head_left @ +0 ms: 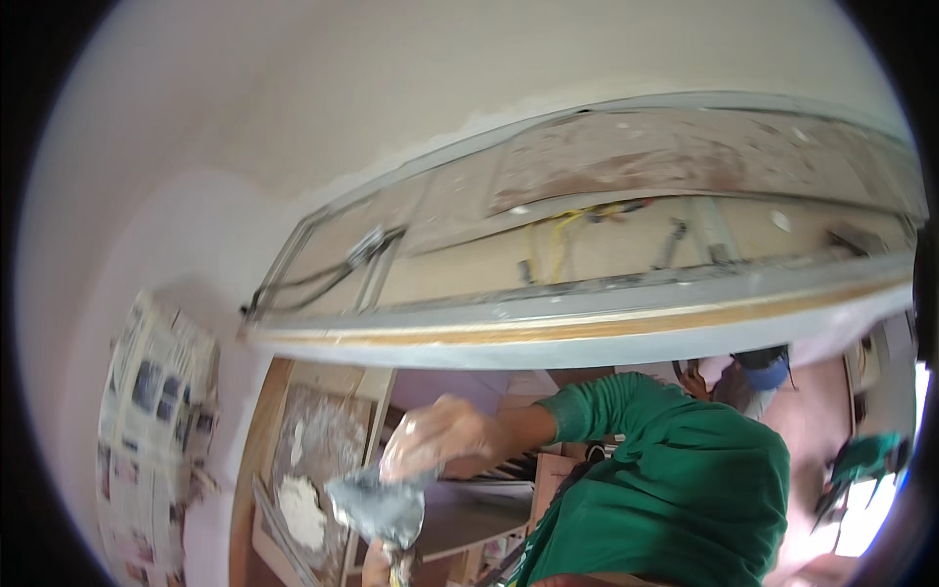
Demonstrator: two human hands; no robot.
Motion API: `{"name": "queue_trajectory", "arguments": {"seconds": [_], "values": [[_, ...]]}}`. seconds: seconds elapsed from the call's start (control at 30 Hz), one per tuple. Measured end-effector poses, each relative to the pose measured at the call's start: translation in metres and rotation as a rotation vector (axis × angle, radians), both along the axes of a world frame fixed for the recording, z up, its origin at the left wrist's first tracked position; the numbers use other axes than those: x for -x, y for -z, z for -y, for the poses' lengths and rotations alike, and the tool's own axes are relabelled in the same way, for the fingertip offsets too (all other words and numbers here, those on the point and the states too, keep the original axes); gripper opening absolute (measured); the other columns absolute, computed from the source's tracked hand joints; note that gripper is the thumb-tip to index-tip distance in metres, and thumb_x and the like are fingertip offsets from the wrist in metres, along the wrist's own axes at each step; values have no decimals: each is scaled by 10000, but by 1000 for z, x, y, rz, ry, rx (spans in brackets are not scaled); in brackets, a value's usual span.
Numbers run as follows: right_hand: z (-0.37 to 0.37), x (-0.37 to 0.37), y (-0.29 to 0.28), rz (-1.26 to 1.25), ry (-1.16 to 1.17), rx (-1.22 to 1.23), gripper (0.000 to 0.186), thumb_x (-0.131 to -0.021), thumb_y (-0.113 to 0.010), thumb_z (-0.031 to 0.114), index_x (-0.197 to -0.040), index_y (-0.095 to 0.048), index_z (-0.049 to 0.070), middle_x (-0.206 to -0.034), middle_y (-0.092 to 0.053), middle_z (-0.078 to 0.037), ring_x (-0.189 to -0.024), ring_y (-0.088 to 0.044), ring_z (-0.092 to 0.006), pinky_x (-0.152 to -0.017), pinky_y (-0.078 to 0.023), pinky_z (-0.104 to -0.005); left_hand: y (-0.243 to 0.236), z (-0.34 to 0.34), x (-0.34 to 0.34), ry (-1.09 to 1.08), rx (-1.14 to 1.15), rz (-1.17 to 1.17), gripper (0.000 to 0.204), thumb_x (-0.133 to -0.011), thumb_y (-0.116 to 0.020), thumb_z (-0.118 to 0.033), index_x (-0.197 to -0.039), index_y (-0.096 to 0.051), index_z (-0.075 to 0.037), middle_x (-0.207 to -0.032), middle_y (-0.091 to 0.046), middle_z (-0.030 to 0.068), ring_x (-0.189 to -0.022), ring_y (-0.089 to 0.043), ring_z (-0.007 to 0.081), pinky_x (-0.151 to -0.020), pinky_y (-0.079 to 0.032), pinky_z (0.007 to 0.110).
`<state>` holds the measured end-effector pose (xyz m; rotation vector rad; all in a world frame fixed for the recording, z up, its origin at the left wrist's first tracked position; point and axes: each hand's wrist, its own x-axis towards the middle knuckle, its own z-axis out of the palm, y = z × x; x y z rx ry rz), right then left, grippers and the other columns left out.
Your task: The person applies plaster to a wall using a trowel and a hawk. They repeatedly scoop plaster from the hawk and spread it onto the wall surface, smoothing it with the trowel.
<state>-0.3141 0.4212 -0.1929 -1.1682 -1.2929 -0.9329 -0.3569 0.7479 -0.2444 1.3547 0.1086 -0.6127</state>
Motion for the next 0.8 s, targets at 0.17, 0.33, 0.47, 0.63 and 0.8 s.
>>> {"name": "queue_trajectory", "arguments": {"seconds": [0.17,0.33,0.47,0.63,0.8], "values": [[15,32,-7,345,185,131,220,-973,-548,78,-1095,-698,-26,-1041,-678,-125,-965,-670,-284,-774,-596,-341,-21,62,-38,60,-56,169,492,-876,-711,-228,-1219,-466,25,-788,-609,111,-508,-597,175,-424,-497,272],[31,38,-15,401,496,237,257,-920,-584,94,-1137,-677,-7,-1086,-659,-111,-1024,-636,-270,-760,-599,-333,-44,94,-57,71,-54,319,464,-870,-710,-182,-1206,-459,18,-788,-609,107,-530,-599,171,-437,-492,265],[54,49,-34,401,809,324,334,-891,-582,103,-1213,-637,35,-1128,-640,-79,-1110,-595,-253,-739,-600,-322,-75,92,-55,25,-18,472,446,-865,-709,-145,-1195,-454,12,-788,-608,104,-548,-601,169,-447,-488,260],[80,69,-49,167,1056,289,341,-909,-587,111,-1246,-630,82,-1143,-648,-53,-1112,-607,-233,-739,-590,-285,-117,76,-51,-5,76,721,428,-859,-708,-98,-1182,-447,4,-787,-608,101,-570,-604,165,-460,-483,254],[62,82,-52,-810,-160,-566,219,-983,-550,105,-1163,-640,21,-1014,-703,-39,-891,-688,-182,-763,-575,-279,-138,99,-62,27,42,1105,417,-853,-707,-52,-1169,-440,-4,-787,-608,97,-592,-607,162,-473,-478,247]]}}
